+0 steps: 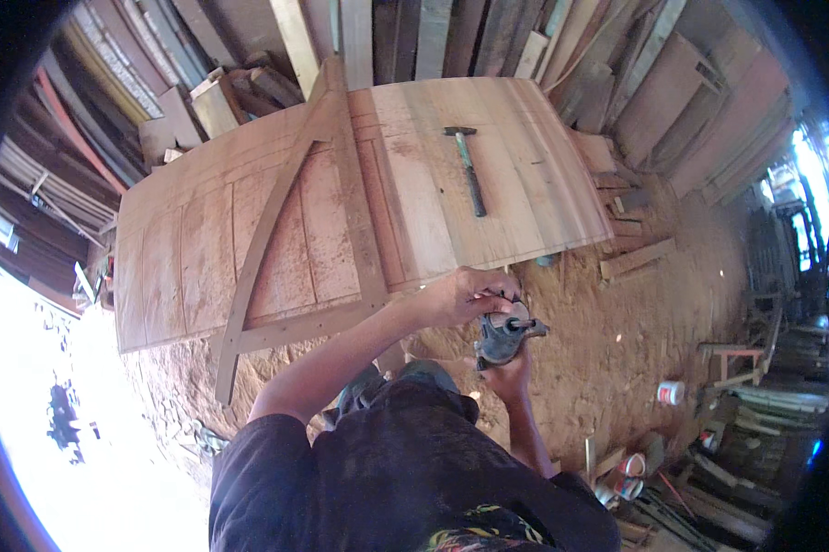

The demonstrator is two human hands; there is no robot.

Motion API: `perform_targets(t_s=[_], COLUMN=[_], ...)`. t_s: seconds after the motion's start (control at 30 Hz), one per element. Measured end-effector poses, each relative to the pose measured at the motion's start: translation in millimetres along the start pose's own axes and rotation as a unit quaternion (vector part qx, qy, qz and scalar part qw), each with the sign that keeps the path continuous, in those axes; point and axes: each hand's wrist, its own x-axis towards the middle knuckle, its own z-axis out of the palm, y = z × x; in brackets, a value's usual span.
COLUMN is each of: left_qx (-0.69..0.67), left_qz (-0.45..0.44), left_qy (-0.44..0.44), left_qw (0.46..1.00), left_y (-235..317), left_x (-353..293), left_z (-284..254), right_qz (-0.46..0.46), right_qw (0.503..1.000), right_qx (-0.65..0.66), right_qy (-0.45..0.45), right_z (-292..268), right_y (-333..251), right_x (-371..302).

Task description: The person assembles a wooden structure by hammering nails into wooden planks and using a power drill to fasten joints. They repeatedly position planks, secure them with a hammer, and then use the drill to reinforce the assembly.

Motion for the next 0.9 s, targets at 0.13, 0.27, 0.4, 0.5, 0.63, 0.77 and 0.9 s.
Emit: perform_targets(t_s=[0.13, 0.27, 0.4, 0.5, 0.63, 0.77, 0.9], left_qx=[-0.004, -0.034, -0.032, 0.007, -0.006, -0.022, -0.042], left_qz=[0.097, 0.140, 0.132, 0.084, 0.024, 0.052, -0.103], left_qy=[0.023, 0.028, 0.060, 0.096, 0.122, 0.232, 0.338], left_qw=[0.995, 0.989, 0.989, 0.992, 0.992, 0.971, 0.935], left_y=[-19.7, -15.5, -5.4, -6.4, 0.9, -26.0, -52.6], left_x=[-4.1, -0.7, 8.0, 23.7, 42.5, 70.8, 45.3], left_z=[-1.4, -5.6, -7.9, -10.6, -18.3, -9.3, -5.8], right_qz=[-0.040, 0.026, 0.009, -0.002, 0.027, 0.006, 0.042], right_qw=[0.999, 0.993, 0.995, 0.996, 0.995, 0.994, 0.996], right_qx=[-0.001, 0.102, 0.077, 0.017, 0.012, -0.019, 0.019], right_qy=[-0.023, -0.057, -0.067, -0.083, -0.094, -0.108, -0.074], right_z=[0.0, -4.6, -13.3, -26.1, -32.2, -47.9, -55.9], right_y=[-19.8, -30.1, -27.4, -9.7, -20.6, -1.9, -19.6], right_x=[9.4, 15.7, 32.7, 53.8, 84.1, 140.1, 208.7])
